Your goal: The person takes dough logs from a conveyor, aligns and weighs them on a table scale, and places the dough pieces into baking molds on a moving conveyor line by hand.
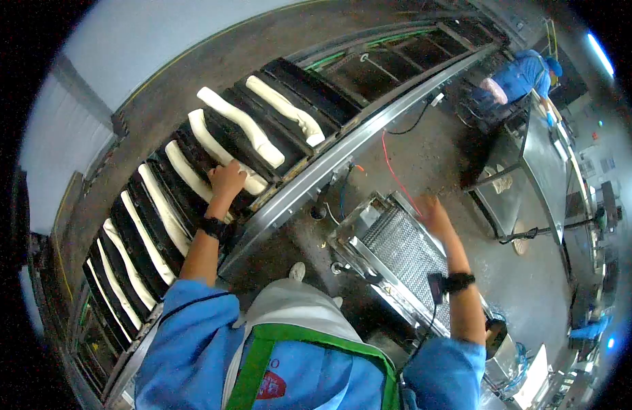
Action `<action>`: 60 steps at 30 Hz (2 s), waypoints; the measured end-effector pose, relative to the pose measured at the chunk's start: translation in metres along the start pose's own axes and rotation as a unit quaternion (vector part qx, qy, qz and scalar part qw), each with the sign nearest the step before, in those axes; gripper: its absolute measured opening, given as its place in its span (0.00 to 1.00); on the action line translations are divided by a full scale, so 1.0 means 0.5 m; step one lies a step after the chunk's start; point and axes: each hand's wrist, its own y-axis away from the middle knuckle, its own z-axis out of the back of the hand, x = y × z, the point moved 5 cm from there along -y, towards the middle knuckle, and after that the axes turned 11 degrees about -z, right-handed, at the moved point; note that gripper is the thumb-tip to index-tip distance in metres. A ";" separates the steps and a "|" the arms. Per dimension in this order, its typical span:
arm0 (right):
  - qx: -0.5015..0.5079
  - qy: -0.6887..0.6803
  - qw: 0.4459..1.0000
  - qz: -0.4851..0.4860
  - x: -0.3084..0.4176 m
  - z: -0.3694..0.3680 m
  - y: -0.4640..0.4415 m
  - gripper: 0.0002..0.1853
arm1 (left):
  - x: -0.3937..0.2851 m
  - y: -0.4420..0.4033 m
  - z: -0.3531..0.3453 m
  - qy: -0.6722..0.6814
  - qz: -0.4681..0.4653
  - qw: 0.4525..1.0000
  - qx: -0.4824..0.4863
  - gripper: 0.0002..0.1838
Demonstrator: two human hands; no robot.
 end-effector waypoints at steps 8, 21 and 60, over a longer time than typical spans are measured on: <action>0.139 0.231 0.920 -0.285 -0.205 -0.084 0.398 0.30 | -0.033 0.016 0.119 -0.054 0.012 0.991 -0.124 0.14; -0.168 -0.283 0.932 -0.153 -0.009 0.431 0.226 0.24 | 0.067 -0.118 0.009 0.034 0.047 0.997 0.052 0.26; 0.196 -0.167 0.964 -0.072 -0.053 -0.009 -0.026 0.19 | 0.419 0.047 0.159 -0.036 0.071 0.971 -0.224 0.25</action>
